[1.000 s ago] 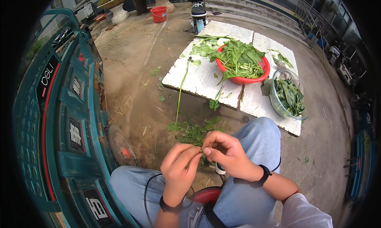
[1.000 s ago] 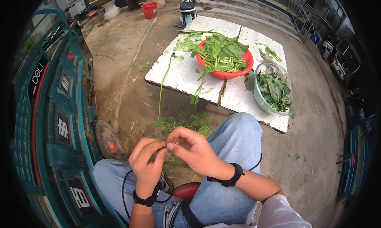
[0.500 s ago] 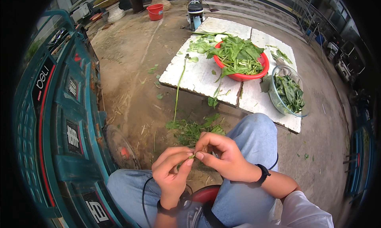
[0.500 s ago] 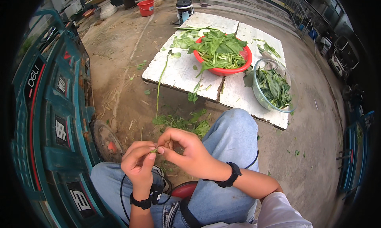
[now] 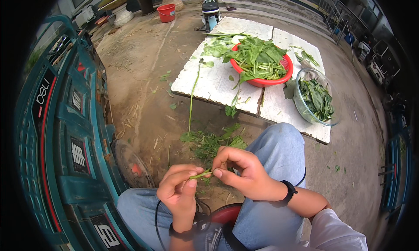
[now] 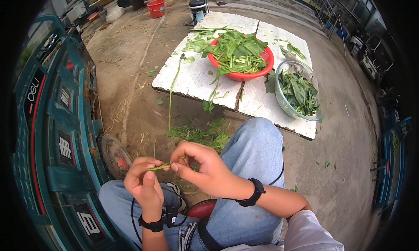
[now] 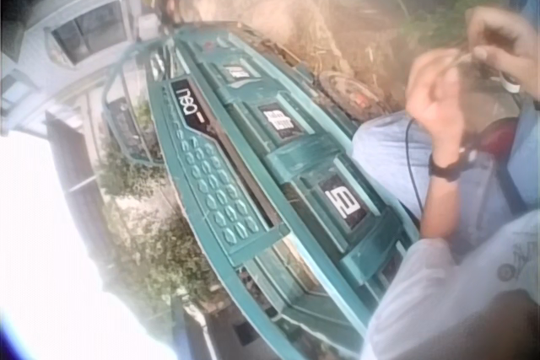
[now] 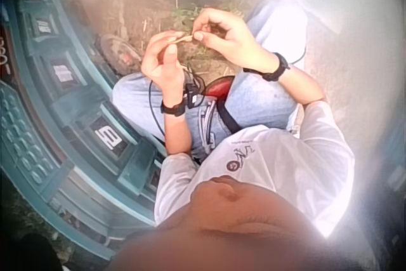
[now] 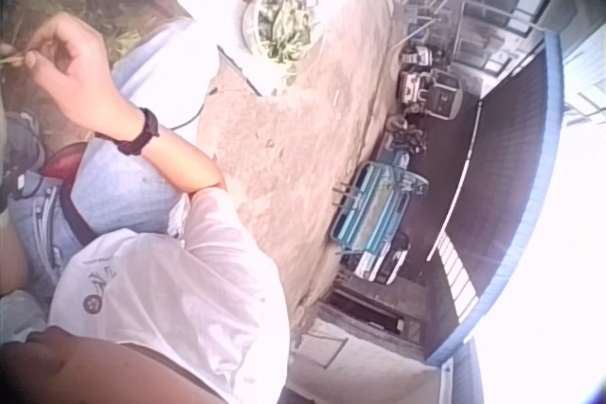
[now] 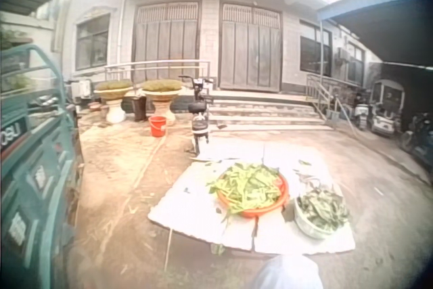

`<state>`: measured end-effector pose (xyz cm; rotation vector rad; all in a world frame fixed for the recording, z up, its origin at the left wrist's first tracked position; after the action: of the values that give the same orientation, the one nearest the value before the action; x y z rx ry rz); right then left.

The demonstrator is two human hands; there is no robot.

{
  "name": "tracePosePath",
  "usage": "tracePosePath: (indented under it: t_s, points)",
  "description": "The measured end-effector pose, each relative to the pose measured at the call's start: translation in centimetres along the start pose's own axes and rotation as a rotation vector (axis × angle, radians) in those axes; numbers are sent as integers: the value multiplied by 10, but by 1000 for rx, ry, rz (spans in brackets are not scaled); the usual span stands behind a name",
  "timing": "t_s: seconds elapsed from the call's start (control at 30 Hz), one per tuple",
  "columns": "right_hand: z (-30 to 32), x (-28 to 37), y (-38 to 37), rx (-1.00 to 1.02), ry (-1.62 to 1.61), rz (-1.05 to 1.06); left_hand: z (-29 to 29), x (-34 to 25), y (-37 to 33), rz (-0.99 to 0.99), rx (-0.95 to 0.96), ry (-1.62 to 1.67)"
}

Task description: The person trims leafy green stems by hand, removing the leaves and placing the stems into a glass bowl.

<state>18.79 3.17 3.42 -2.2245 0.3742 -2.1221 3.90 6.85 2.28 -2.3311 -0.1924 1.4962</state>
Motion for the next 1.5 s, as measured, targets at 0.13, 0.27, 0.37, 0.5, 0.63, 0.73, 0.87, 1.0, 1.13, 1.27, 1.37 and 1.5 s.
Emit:
tracePosePath:
  t_s: [0.13, 0.27, 0.37, 0.5, 0.63, 0.73, 0.87, 1.0, 1.13, 1.27, 1.37, 1.5]
  points:
    - [3, -2, 0, -14, 1, -13, 3, -2, -1, -1, -21, 63]
    - [5, -3, -1, -29, -8, -12, 11, -3, -3, 11, -70, 84]
    - [7, -4, -1, -41, -23, -25, 16, -3, -3, 30, -95, 88]
    - [9, -7, -1, -53, -73, -98, 21, -5, -4, 35, -132, 86]
    - [17, -12, -3, -80, -32, -100, 27, -7, -8, 10, -152, 84]
    - [27, -22, -5, -100, 15, -135, 26, -6, -12, 43, -137, 50]
    - [34, 6, -16, -153, 213, 118, 17, 4, -12, 106, -101, -3]
    - [39, -5, -14, -66, 294, 22, 5, 12, -7, 142, 28, -92]
    - [25, 11, -12, 36, 506, 245, -2, 15, -1, 260, 1, -109]
    - [15, 23, -12, 31, 287, 167, -12, 8, -1, 94, 110, -398]
    - [8, 25, -7, 117, 452, 298, -18, 4, 0, 30, 156, -501]
    - [15, 23, -8, 59, 418, 246, -21, 0, 0, -3, 177, -547]
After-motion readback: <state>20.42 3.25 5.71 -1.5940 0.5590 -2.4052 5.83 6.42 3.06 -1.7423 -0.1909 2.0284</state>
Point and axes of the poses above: each hand's wrist, its own y-axis away from the middle knuckle, its own z-axis out of the back of the hand, x = y × z, the point moved 10 cm from there along -y, towards the middle knuckle, and after that the axes turned 7 degrees about -x, right-handed, at the moved point
